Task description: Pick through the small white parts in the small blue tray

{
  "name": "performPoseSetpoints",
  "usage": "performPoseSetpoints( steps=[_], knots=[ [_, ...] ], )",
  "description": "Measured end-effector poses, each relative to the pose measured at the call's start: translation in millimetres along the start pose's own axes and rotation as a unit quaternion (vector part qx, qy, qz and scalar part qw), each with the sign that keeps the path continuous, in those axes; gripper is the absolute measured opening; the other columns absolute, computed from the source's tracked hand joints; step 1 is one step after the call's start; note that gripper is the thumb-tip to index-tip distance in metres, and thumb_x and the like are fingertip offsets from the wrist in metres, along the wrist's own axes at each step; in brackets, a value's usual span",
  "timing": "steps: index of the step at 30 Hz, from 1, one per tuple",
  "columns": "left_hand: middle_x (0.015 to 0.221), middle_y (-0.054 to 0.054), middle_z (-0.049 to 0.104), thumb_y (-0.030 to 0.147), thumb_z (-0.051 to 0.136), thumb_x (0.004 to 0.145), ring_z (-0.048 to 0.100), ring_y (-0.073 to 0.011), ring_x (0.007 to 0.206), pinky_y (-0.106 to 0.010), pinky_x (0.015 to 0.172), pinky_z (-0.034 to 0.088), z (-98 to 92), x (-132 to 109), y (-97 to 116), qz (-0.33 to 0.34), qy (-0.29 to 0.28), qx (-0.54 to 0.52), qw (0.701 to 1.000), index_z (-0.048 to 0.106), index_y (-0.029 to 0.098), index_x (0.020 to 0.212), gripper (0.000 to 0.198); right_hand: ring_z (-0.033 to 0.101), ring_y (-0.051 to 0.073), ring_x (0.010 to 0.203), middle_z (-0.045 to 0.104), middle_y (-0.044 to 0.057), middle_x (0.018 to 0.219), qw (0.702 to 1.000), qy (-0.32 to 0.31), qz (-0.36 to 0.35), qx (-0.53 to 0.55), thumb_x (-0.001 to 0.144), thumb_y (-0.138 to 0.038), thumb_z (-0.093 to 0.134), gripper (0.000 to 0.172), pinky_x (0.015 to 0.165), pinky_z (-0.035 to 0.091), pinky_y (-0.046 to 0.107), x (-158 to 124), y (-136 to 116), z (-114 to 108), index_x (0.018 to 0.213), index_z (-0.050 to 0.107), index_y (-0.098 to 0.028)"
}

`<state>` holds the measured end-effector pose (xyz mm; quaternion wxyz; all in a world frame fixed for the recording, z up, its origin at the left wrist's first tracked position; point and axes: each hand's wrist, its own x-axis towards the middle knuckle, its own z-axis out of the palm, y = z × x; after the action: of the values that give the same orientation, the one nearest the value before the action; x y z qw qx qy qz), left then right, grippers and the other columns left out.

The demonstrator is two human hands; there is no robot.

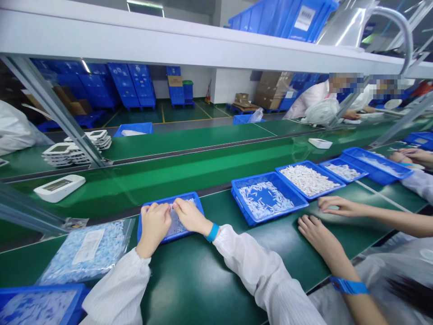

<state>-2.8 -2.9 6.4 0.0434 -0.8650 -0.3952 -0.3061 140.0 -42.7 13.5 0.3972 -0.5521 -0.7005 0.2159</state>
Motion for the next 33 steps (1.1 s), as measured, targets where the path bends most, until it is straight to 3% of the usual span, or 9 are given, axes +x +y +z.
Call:
performPoseSetpoints(
  steps=[12, 18, 33],
  knots=[
    [0.059, -0.002, 0.060, 0.006, 0.038, 0.079, 0.055, -0.0176, 0.061, -0.035, 0.075, 0.033, 5.2, 1.1, -2.3, 0.041, -0.024, -0.057, 0.997, 0.054, 0.018, 0.067, 0.023, 0.041, 0.014, 0.063, 0.045, -0.001, 0.067, 0.999, 0.009, -0.031, -0.036, 0.088, -0.008, 0.033, 0.018, 0.062, 0.030, 0.025, -3.3, 3.2, 5.2, 0.076, 0.041, -0.019],
    [0.055, -0.001, 0.059, 0.001, 0.037, 0.069, 0.051, -0.0154, 0.052, -0.034, 0.074, 0.036, 6.8, 1.6, -2.4, 0.065, -0.010, -0.062, 0.996, 0.052, 0.019, 0.064, 0.024, 0.038, 0.013, 0.060, 0.044, -0.001, 0.066, 0.999, 0.007, -0.032, -0.027, 0.087, -0.008, 0.034, 0.019, 0.060, 0.029, 0.025, -4.4, 0.6, 4.8, 0.073, 0.040, -0.019],
    [0.053, -0.002, 0.057, 0.000, 0.036, 0.066, 0.050, -0.0154, 0.051, -0.035, 0.075, 0.039, 10.7, -0.2, -1.6, 0.082, -0.006, -0.051, 0.995, 0.051, 0.019, 0.064, 0.024, 0.046, 0.014, 0.065, 0.052, 0.001, 0.069, 0.999, -0.006, -0.031, -0.039, 0.082, -0.002, 0.036, 0.020, 0.063, 0.033, 0.025, -4.9, 1.4, 5.5, 0.074, 0.044, -0.019]
  ],
)
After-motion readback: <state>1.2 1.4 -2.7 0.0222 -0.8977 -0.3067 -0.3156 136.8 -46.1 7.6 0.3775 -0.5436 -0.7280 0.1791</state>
